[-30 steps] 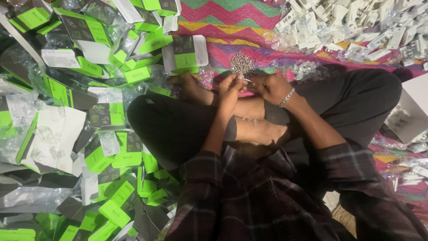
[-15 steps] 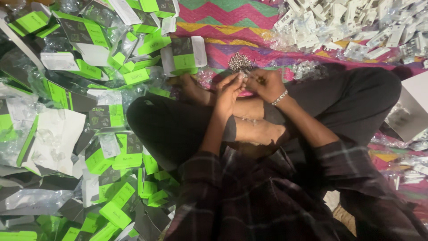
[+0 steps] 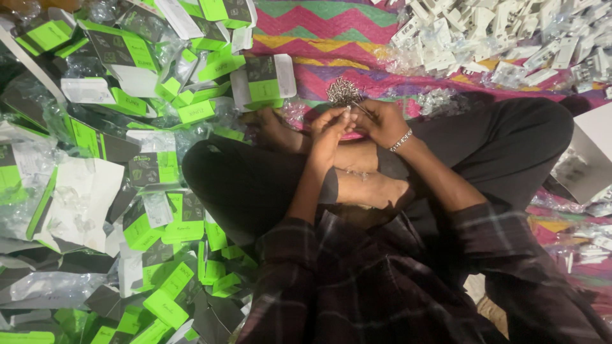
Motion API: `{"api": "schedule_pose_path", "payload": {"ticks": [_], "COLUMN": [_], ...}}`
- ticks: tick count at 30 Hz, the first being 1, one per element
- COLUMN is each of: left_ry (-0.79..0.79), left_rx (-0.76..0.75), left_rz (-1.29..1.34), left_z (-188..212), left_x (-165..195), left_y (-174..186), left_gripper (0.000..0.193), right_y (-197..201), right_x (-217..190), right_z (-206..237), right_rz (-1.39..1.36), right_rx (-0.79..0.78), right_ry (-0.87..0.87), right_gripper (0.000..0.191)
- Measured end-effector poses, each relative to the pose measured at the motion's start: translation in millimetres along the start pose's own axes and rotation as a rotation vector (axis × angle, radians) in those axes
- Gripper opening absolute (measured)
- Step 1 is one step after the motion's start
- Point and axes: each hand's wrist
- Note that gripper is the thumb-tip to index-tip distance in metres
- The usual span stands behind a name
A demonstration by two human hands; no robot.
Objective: The person sits cross-legged on a mat and repeatedly picks up small white plastic components and metal pins, inserting the pins into the components by hand. The person places the assembled units into a nearby pile and continues the process with the next item.
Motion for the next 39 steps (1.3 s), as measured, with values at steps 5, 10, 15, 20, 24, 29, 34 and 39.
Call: {"api": "schedule_pose_path", "payload": {"ticks": [5, 10, 15, 20, 24, 29, 34, 39], "left_ry": [-0.01, -0.083, 0.017, -0.09, -0.022, -0.018, -0.1, -0.082], "left_rx": [-0.032, -0.084, -0.068, 0.049, 0.076, 0.11, 0.108, 0.083], "left_rz": [-0.114, -0.166, -0.298, -0.104, -0.01, -0.098, -0.076, -0.21], "left_z": [0, 5, 5, -4, -8, -5, -6, -4], "left_x": [1, 6, 3, 1, 5, 7, 3, -1], "left_y": [1, -1, -1, 3, 2, 0, 2, 0], "left_gripper": [0.016, 0.015, 0.017, 0.019, 0.025, 0.02, 0.015, 0.015], "right_y": [0, -4, -1, 6, 3, 6, 4, 1], "right_x": [-1, -2, -5, -11, -16, -17, -17, -17], "right_z": [2, 3, 4, 6, 10, 14, 13, 10], "right_rz": [0.147, 0.425, 0.332, 0.252, 0.339, 0.524, 0.547, 0.539], "right_rx": [0.054, 0.067, 0.09, 0.031, -0.01, 0.064, 0.002, -0.013], "right_ry": [-0.003, 0.152, 0.132, 0.152, 0.254, 0.192, 0.2, 0.185], "right_gripper": [0.011, 0.014, 0.017, 0.031, 0.026, 0.019, 0.013, 0.013]}}
Point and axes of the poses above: each hand's wrist, its own z-axis away from the middle knuckle, its own y-axis out of the back of the hand, x = y × z, and after that the axes turned 10 degrees about -z, right-handed
